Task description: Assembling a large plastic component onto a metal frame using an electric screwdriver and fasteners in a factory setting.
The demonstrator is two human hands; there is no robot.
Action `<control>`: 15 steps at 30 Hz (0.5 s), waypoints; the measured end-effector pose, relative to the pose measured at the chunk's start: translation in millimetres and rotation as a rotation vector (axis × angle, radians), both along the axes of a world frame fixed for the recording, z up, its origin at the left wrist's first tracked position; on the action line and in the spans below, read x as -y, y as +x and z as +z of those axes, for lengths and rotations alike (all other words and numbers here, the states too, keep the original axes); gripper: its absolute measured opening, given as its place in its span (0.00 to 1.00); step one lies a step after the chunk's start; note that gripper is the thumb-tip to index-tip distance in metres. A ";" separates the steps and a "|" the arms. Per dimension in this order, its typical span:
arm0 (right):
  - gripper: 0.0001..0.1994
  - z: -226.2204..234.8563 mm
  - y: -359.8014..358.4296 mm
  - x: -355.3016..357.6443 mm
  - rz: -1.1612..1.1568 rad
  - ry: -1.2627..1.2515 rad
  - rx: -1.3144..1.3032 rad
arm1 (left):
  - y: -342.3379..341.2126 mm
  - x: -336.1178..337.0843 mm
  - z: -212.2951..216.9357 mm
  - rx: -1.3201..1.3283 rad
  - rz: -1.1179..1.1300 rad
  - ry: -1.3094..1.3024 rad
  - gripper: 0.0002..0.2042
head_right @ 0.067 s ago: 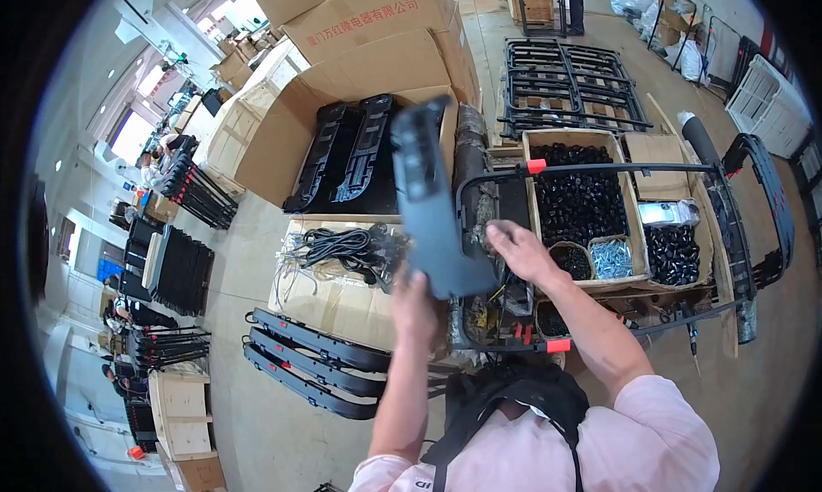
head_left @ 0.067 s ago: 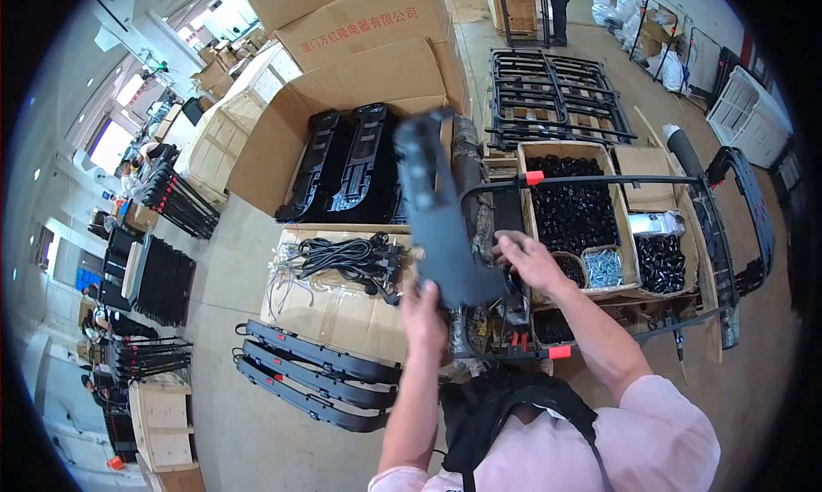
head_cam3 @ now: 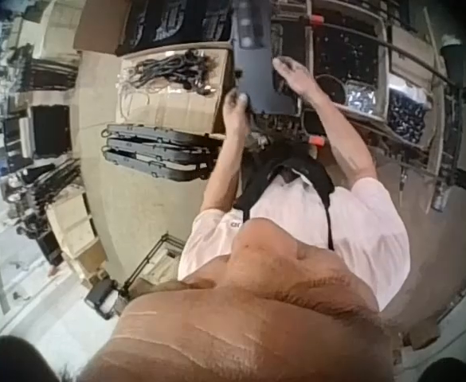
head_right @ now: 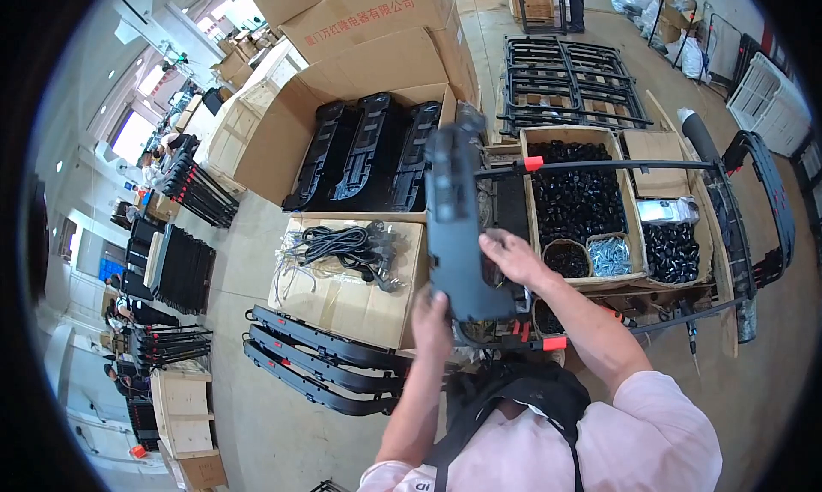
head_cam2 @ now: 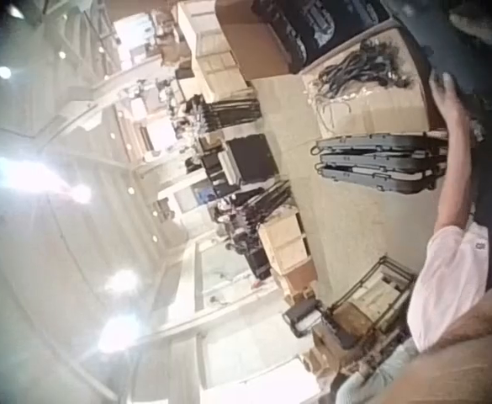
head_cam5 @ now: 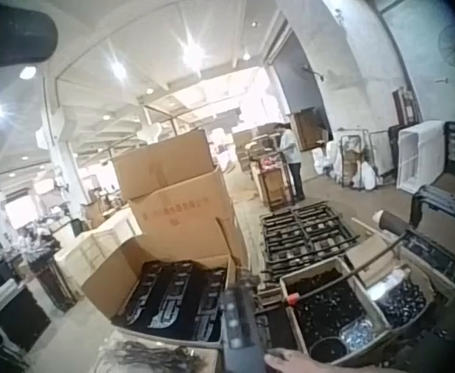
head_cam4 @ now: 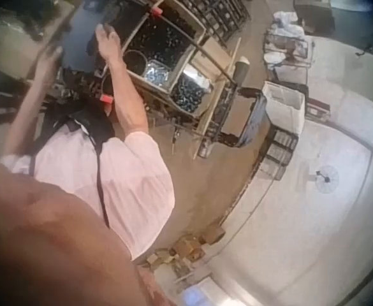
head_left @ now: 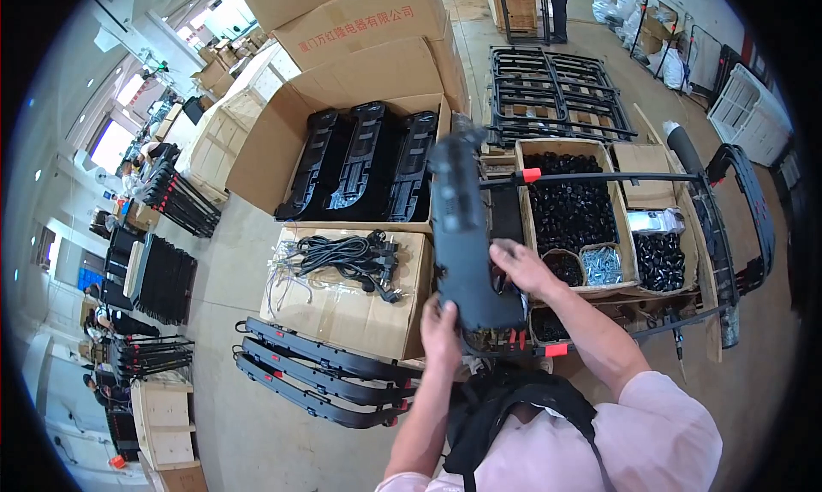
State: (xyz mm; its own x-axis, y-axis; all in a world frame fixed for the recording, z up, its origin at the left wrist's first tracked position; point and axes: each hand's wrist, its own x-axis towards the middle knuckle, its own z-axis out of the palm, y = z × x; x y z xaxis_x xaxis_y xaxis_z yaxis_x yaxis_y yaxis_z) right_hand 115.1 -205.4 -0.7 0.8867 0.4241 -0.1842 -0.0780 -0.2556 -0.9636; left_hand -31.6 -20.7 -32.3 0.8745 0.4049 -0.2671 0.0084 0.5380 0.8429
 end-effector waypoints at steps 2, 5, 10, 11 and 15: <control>0.32 -32.7 -25.7 29.4 -0.021 -0.016 -0.080 | -45.1 50.5 -27.3 -0.082 -0.003 0.000 0.26; 0.26 -64.0 -31.4 32.9 -0.054 0.152 -0.212 | -55.0 57.8 -40.7 -0.082 -0.017 0.022 0.26; 0.21 -102.4 -35.5 31.2 -0.096 0.227 -0.320 | -63.4 57.9 -56.4 -0.293 0.062 1.130 0.31; 0.21 -114.0 -34.1 30.1 -0.099 0.233 -0.319 | -64.7 58.9 -63.7 -0.282 0.104 1.192 0.31; 0.18 -130.6 -37.9 24.8 -0.066 0.115 -0.283 | -75.4 69.0 -81.9 -0.313 -0.048 1.025 0.28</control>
State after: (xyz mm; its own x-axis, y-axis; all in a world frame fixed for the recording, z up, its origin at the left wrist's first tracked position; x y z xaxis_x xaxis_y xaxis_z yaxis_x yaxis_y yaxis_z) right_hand 77.2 -230.2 -131.3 0.8332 0.3997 -0.3822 -0.3604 -0.1317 -0.9235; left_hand -107.0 -89.8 -114.2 0.8468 0.5308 -0.0346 0.3050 -0.4314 0.8491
